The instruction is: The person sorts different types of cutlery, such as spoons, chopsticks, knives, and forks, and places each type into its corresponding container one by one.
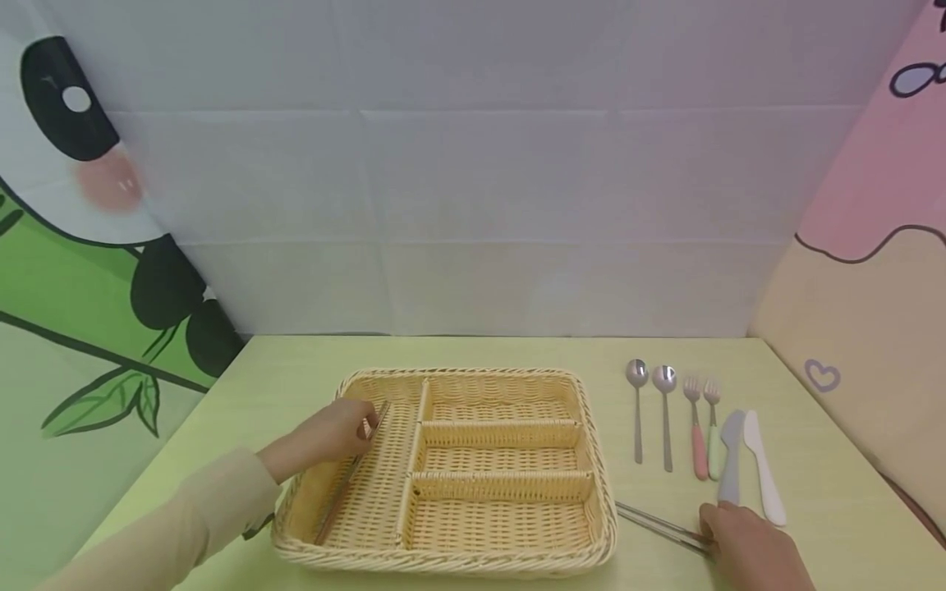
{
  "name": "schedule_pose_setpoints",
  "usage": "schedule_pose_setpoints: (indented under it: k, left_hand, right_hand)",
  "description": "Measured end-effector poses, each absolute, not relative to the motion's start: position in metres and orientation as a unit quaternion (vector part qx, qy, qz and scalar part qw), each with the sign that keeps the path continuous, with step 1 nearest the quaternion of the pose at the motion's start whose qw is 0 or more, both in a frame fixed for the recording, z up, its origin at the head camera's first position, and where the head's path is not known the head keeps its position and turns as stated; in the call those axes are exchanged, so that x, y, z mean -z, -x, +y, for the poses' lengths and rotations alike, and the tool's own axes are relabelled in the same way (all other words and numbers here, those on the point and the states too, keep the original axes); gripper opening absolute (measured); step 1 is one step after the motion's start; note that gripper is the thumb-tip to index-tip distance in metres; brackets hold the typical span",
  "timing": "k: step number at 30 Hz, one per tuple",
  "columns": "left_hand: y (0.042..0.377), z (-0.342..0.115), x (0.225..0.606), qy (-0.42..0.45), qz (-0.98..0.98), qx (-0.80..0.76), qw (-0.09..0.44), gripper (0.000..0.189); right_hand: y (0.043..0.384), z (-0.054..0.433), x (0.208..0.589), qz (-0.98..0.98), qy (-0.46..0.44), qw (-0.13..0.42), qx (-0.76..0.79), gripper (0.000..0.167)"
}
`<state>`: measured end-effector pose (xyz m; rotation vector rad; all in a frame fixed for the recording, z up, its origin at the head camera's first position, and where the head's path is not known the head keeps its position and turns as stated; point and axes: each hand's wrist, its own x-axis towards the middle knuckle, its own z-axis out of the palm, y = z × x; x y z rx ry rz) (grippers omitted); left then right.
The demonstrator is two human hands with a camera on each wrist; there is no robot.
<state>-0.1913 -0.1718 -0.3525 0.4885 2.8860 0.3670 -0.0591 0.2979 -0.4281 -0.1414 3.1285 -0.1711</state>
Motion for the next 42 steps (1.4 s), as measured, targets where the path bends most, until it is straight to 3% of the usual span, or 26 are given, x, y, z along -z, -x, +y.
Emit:
schedule_pose_setpoints:
  k: [6, 31, 42]
  left_hand:
    - [0.191, -0.171, 0.355, -0.163, 0.976, -0.115, 0.089, 0.023]
    - [0.185, -0.172, 0.346, -0.165, 0.967, -0.168, 0.095, 0.012]
    - [0.181, -0.172, 0.337, -0.176, 0.965, -0.174, 0.087, 0.011]
  right_hand:
    - [0.057, 0.297, 0.427, 0.997, 0.049, -0.009, 0.050, 0.027]
    - [0.053, 0.296, 0.419, 0.998, 0.043, -0.018, 0.032, 0.028]
    - [0.053, 0.302, 0.415, 0.998, 0.020, -0.013, 0.061, 0.020]
